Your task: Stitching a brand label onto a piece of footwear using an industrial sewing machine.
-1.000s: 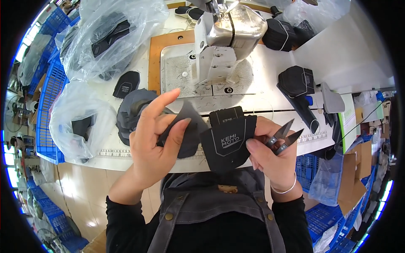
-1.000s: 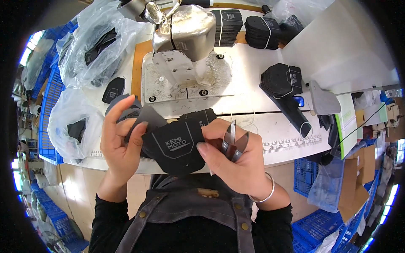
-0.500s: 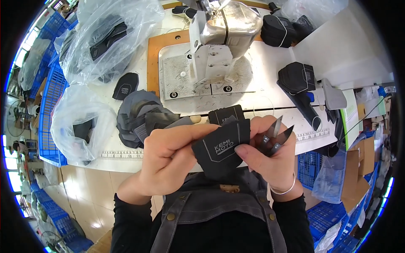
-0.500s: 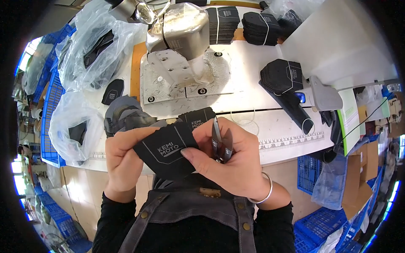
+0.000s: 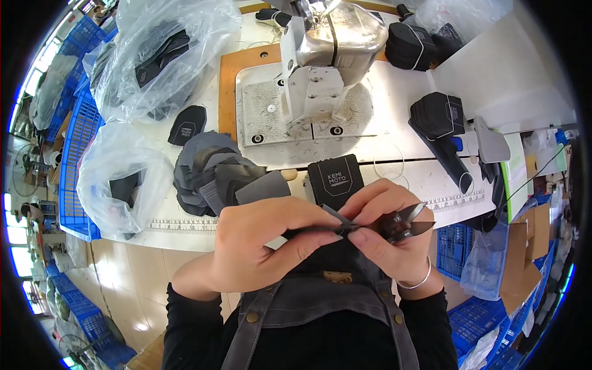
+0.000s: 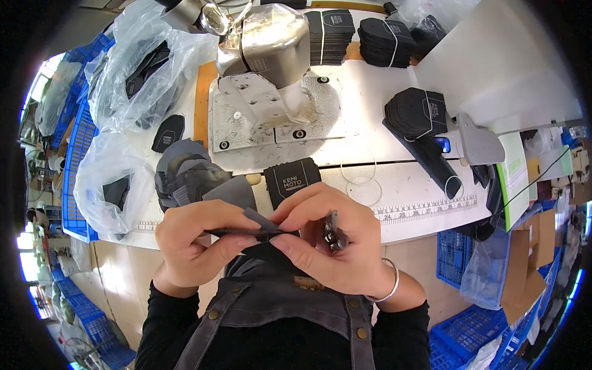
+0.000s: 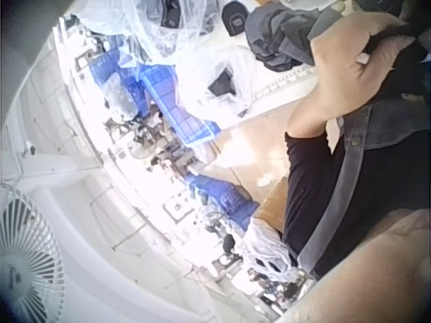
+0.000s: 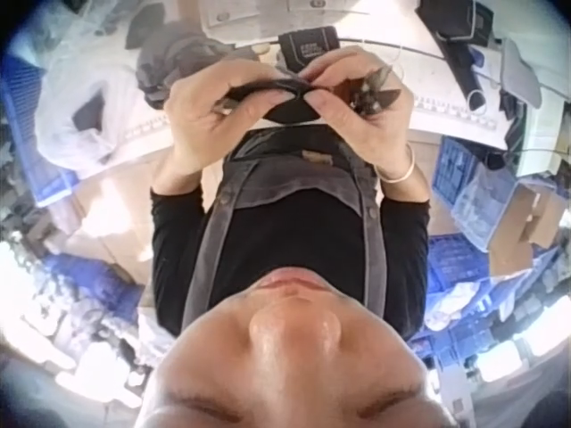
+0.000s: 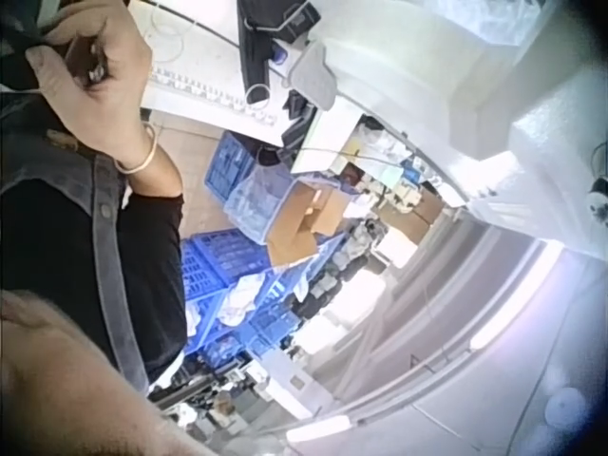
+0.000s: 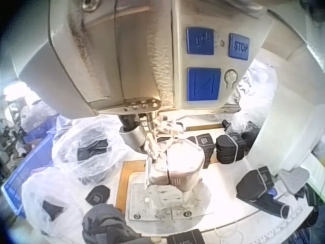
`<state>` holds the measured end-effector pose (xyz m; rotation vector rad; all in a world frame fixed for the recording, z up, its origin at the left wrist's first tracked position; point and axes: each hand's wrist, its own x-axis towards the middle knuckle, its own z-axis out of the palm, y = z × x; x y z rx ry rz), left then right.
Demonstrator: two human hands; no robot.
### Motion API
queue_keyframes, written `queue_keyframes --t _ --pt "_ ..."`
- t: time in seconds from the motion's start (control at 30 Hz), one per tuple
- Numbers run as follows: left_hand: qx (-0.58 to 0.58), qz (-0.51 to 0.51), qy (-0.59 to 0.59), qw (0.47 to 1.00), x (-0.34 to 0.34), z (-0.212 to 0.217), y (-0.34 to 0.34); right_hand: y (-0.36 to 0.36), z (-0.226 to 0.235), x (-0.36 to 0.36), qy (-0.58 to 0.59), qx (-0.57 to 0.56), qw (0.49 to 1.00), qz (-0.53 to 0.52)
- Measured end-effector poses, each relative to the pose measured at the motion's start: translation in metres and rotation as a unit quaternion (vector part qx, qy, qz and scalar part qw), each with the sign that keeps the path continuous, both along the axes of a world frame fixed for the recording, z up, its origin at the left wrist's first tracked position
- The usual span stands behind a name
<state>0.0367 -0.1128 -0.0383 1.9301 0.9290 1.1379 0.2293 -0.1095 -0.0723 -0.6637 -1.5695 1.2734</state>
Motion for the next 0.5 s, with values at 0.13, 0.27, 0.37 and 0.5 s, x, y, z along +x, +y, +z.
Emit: queue_keyframes --t 0.13,0.27,0.37,0.5 --pt "0.072 -0.014 0.026 0.997 -0.002 -0.003 0.000 -0.006 0.000 -0.003 0.043 -0.042 0.998 -0.024" --pt "0.065 -0.018 0.007 0.998 -0.003 -0.002 0.001 -0.005 -0.002 0.000 -0.022 0.039 0.998 -0.047" --pt "-0.035 0.008 -0.057 0.998 0.000 -0.004 -0.006 -0.009 0.001 -0.008 -0.005 -0.005 0.997 -0.077" --pt "-0.132 0.007 -0.166 0.977 -0.002 -0.018 -0.005 -0.009 0.000 -0.011 0.026 -0.060 0.994 -0.089"
